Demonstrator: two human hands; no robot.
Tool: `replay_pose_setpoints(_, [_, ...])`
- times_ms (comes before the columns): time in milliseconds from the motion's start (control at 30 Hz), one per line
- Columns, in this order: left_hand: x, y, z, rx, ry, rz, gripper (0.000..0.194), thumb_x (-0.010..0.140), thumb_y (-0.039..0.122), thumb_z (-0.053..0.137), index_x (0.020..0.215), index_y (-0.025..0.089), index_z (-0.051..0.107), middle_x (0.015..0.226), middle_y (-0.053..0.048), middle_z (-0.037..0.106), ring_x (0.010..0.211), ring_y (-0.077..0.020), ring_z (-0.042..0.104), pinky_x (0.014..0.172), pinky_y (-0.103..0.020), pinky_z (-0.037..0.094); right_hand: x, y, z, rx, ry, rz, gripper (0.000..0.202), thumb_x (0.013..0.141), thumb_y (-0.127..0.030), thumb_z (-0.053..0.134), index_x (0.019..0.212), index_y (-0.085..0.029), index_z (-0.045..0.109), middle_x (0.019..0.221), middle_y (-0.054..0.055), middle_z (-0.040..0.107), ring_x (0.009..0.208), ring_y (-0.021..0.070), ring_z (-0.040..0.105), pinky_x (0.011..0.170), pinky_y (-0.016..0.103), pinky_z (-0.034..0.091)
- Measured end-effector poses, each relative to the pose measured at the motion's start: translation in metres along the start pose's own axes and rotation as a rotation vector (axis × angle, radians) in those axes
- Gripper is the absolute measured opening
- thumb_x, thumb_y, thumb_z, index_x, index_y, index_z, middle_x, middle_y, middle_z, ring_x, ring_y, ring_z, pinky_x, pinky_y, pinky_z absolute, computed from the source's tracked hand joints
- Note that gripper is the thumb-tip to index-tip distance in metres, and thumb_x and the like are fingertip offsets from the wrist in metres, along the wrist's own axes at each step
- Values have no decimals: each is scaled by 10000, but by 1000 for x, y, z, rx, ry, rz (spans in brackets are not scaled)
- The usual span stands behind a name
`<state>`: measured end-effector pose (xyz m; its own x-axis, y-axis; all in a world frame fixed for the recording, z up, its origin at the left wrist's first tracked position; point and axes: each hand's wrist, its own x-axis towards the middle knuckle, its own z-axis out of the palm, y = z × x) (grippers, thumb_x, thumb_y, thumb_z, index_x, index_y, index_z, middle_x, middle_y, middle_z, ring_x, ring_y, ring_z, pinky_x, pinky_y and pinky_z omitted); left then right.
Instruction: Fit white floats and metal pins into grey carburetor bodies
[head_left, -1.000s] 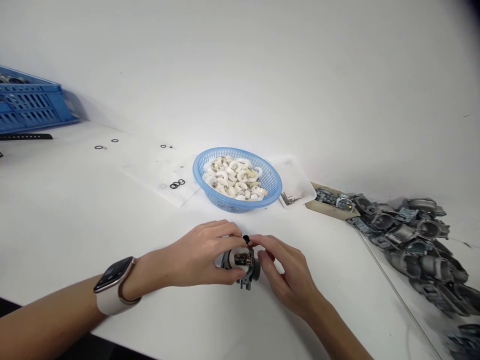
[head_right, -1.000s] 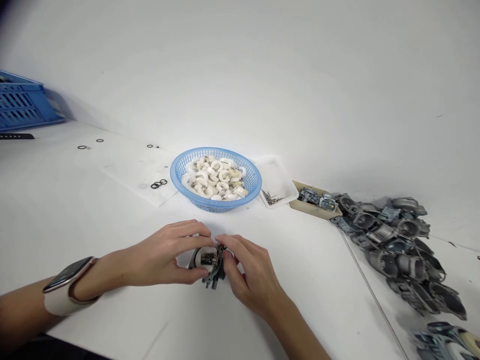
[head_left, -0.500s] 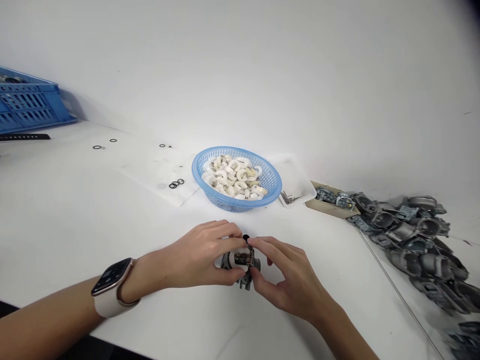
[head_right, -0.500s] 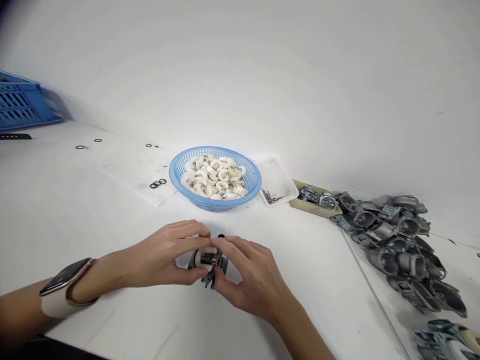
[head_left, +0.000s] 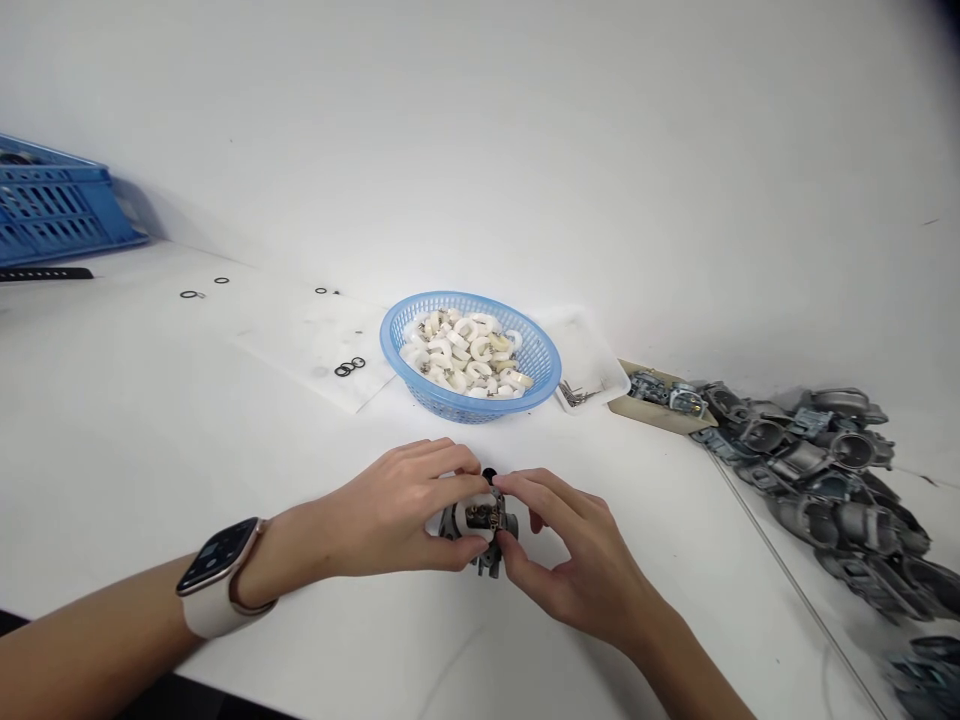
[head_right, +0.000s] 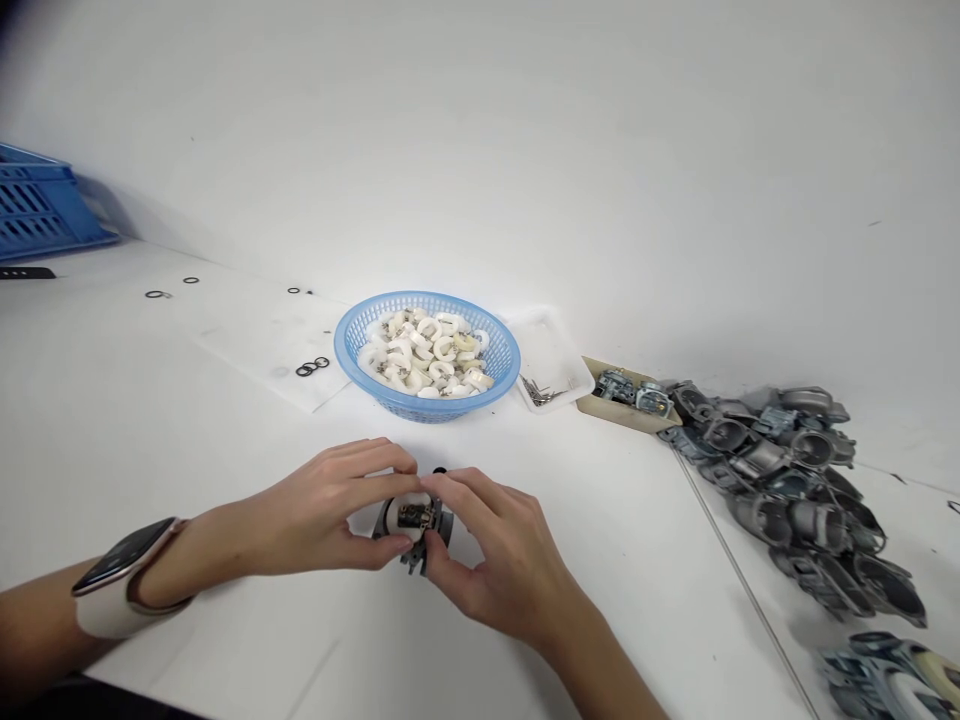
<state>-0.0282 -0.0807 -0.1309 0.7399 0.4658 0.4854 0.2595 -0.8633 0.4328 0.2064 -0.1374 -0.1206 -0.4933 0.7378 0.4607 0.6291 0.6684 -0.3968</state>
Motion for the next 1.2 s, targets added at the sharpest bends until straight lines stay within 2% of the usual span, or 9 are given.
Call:
replay_pose_setpoints(167, [0,1,-1,0,-6,3,276,933,272,659,1198,191,654,1006,-52,662,849,-187,618,749,-322,503,0,0,0,81,-14,47,565,896,-105,624,1384,-348,473,1098,31,686,700,141,616,625,269,543])
replay_pose_setpoints(467, [1,1,-2,6,15,11,269,926,261,663,1187,198,654,999,-43,662,836,-180,609,744,-311,497,-3,1,0,180,-38,141,547,908,-114,635,1360,-390,499,1074,10,674,617,125,526,620,284,540])
replay_pose_setpoints(1000, [1,1,1,1,37,-13,262,894,258,714,1140,176,681,974,-41,657,827,-184,592,739,-323,481,-1,-1,-2,231,-58,223,462,917,-127,647,1292,-382,558,1078,-8,689,610,113,516,542,240,499])
replay_pose_setpoints(1200, [0,1,0,1,15,-16,246,934,291,706,1151,178,680,980,-37,652,837,-184,589,743,-326,479,-2,2,-1,245,-31,204,451,911,-120,643,1291,-352,571,1069,-3,694,618,109,533,588,249,524])
